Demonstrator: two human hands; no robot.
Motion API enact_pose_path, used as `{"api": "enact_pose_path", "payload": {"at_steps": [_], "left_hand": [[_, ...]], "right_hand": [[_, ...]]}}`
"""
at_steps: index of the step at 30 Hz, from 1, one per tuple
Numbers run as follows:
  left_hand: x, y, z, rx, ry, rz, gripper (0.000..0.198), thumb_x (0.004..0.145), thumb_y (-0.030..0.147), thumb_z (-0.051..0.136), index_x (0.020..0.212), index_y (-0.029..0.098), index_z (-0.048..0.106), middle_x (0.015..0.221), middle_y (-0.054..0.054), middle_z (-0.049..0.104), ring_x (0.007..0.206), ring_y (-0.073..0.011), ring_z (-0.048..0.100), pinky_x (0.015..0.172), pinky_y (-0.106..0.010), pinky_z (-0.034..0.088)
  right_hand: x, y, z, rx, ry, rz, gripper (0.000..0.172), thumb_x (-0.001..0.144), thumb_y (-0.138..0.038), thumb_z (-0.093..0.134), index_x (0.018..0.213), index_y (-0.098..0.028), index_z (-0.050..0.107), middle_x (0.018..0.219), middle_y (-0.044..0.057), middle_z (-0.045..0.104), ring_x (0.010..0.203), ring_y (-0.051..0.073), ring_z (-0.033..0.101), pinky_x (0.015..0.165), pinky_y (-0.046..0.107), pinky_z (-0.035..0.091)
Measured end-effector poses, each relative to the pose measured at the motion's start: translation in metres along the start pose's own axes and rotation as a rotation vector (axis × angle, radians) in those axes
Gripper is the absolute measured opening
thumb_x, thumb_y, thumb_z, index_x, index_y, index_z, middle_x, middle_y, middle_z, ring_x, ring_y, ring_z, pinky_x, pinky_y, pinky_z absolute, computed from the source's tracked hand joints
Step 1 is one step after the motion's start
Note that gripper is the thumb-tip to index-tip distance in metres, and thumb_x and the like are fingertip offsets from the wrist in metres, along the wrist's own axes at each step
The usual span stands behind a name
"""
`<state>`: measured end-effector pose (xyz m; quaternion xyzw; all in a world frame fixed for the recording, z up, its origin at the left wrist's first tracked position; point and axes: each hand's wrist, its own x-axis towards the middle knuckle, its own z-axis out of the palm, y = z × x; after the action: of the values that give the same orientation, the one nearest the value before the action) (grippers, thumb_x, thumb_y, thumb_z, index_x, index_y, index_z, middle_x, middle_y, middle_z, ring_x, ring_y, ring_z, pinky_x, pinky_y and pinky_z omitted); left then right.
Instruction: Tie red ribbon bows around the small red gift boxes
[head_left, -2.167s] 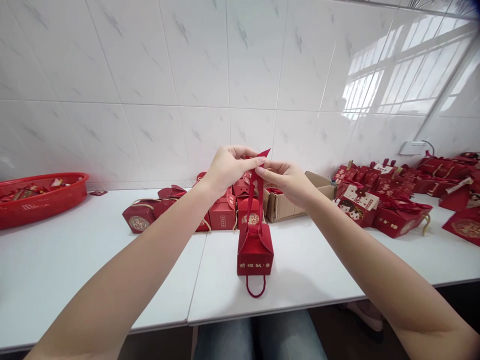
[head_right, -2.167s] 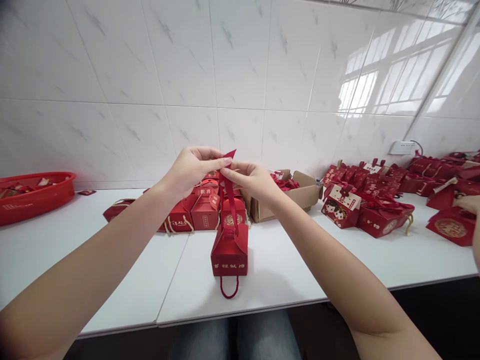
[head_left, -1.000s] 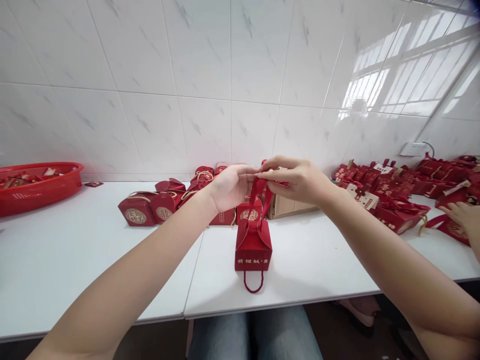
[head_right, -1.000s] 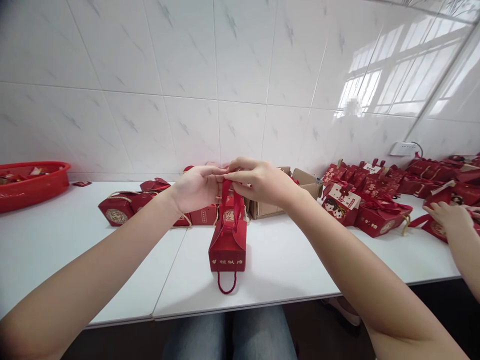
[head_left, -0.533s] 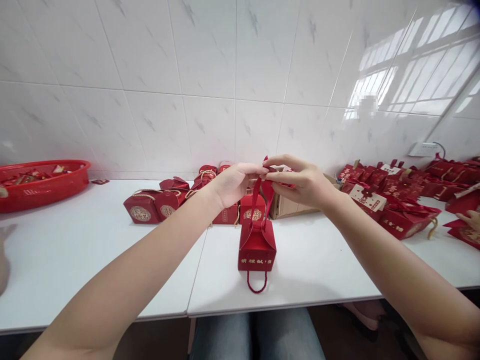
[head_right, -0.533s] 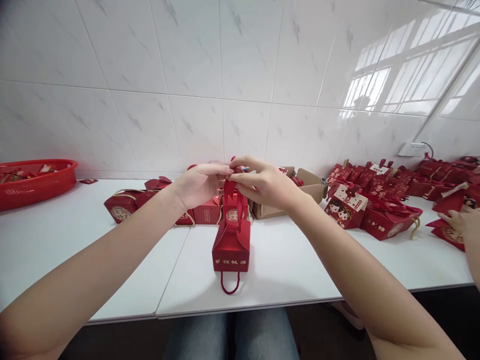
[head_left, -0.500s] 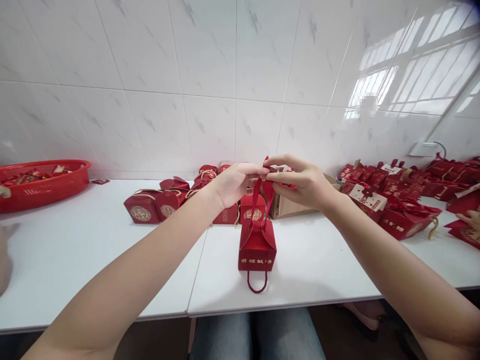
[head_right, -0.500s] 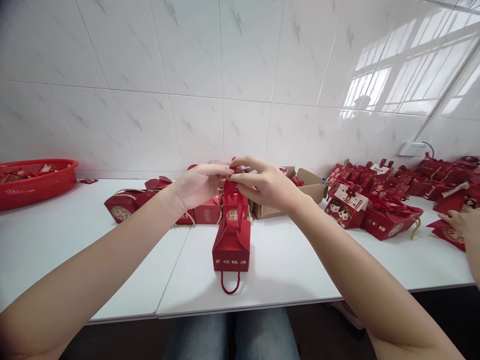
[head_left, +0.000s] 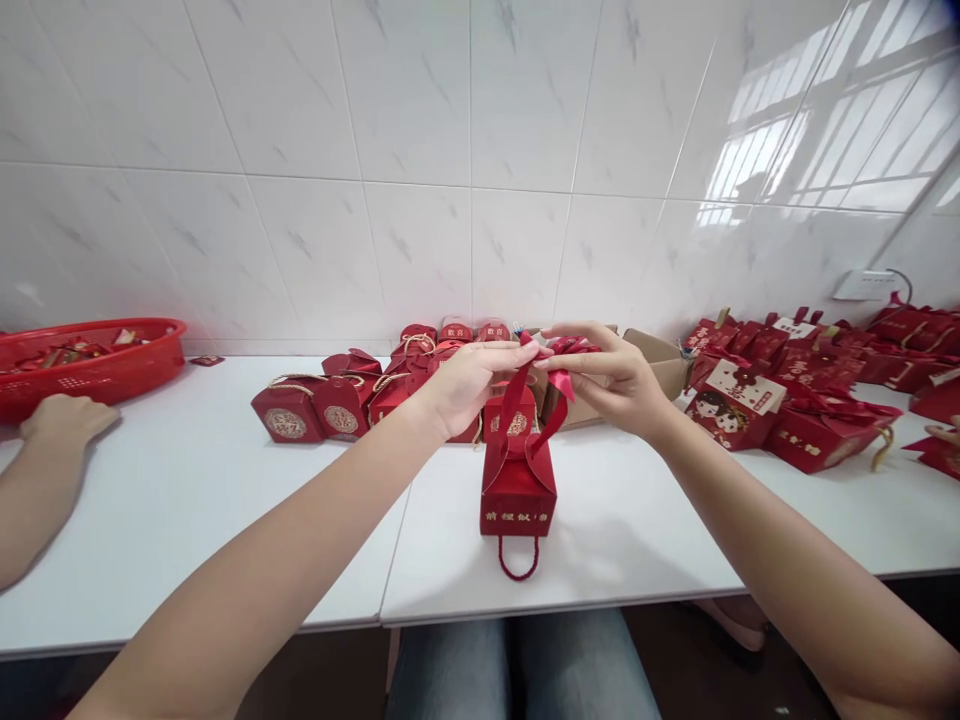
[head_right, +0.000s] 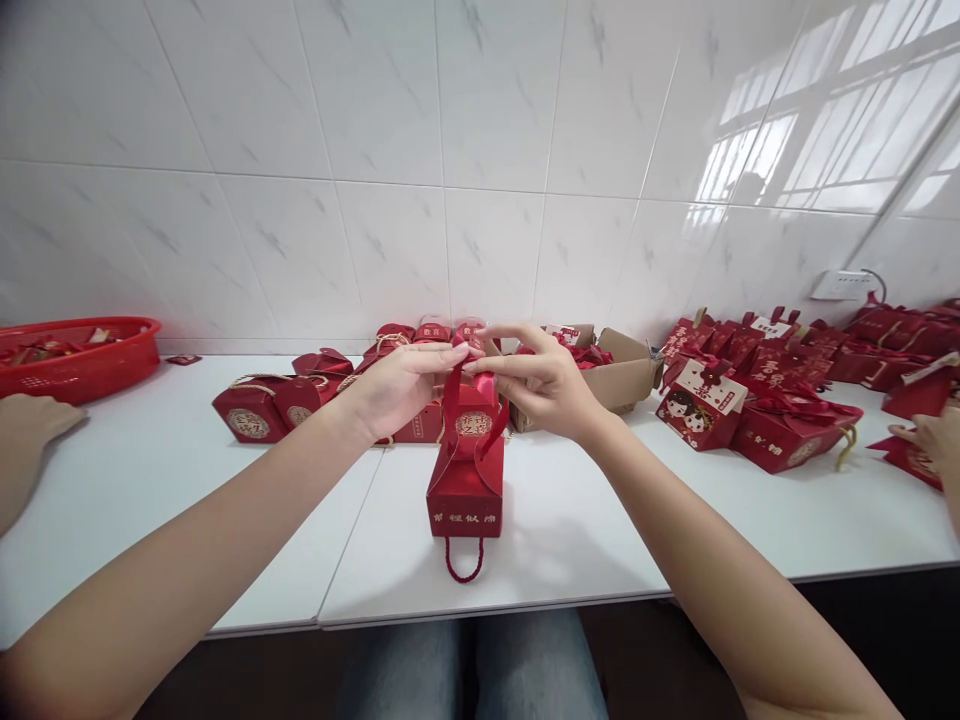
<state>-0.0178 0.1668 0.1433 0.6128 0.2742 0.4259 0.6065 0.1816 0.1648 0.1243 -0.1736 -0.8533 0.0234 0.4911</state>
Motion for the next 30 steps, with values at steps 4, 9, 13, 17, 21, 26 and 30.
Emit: {"api": "enact_pose_path", "payload": {"at_steps": [4,9,13,17,21,26,30], "left_hand": [[0.004,-0.003,-0.015,-0.104,0.117,0.018,0.021,0.076,0.036,0.067,0.085,0.017,0.07,0.087,-0.004,0.069,0.074,-0.0151,0.062,0.07,-0.029,0.046],[-0.006,-0.013,-0.04,-0.112,0.274,-0.027,0.016,0.073,0.031,0.07,0.082,0.018,0.069,0.089,-0.002,0.068,0.073,-0.0137,0.062,0.072,-0.027,0.045],[-0.028,-0.027,-0.057,-0.111,0.363,-0.053,0.018,0.072,0.034,0.071,0.08,0.017,0.069,0.087,-0.004,0.069,0.079,-0.017,0.064,0.075,-0.029,0.046],[-0.05,-0.041,-0.076,-0.032,0.452,-0.062,0.023,0.069,0.039,0.074,0.076,0.018,0.068,0.085,-0.004,0.068,0.081,-0.0181,0.064,0.074,-0.028,0.047],[-0.064,-0.055,-0.094,0.033,0.48,-0.097,0.024,0.074,0.039,0.07,0.077,0.016,0.068,0.085,-0.005,0.068,0.081,-0.0177,0.064,0.077,-0.028,0.049],[-0.071,-0.064,-0.108,-0.159,0.557,-0.21,0.024,0.088,0.025,0.051,0.07,0.015,0.062,0.08,-0.007,0.069,0.077,-0.0183,0.066,0.072,-0.029,0.053],[-0.074,-0.07,-0.114,-0.325,0.634,-0.284,0.023,0.089,0.015,0.045,0.07,0.015,0.058,0.076,-0.005,0.067,0.065,-0.0148,0.064,0.053,-0.023,0.051]], "right_hand": [[-0.015,0.005,0.0,0.125,0.005,0.115,0.023,0.089,-0.022,0.052,0.096,-0.029,0.072,0.116,0.006,0.059,0.114,0.023,0.054,0.095,0.042,0.047],[-0.046,0.015,-0.004,0.085,-0.007,0.238,0.02,0.089,-0.022,0.052,0.093,-0.026,0.071,0.11,0.007,0.06,0.108,0.022,0.056,0.092,0.041,0.047],[-0.081,0.023,-0.007,-0.014,-0.038,0.299,0.017,0.089,-0.022,0.052,0.091,-0.025,0.069,0.104,0.007,0.061,0.104,0.021,0.057,0.089,0.038,0.047],[-0.113,0.022,-0.014,-0.06,-0.075,0.385,0.015,0.088,-0.024,0.053,0.089,-0.025,0.068,0.103,0.007,0.062,0.102,0.02,0.057,0.087,0.035,0.046],[-0.142,0.017,-0.019,0.032,-0.04,0.55,0.016,0.088,-0.031,0.054,0.084,-0.024,0.067,0.098,0.007,0.062,0.096,0.02,0.059,0.082,0.033,0.048],[-0.175,0.011,-0.019,0.083,0.039,0.841,0.03,0.087,-0.045,0.051,0.075,-0.021,0.065,0.086,0.007,0.059,0.086,0.021,0.056,0.077,0.033,0.045],[-0.197,0.01,-0.015,0.141,0.051,0.993,0.036,0.084,-0.052,0.051,0.072,-0.02,0.064,0.08,0.007,0.055,0.081,0.022,0.052,0.074,0.035,0.044]]}}
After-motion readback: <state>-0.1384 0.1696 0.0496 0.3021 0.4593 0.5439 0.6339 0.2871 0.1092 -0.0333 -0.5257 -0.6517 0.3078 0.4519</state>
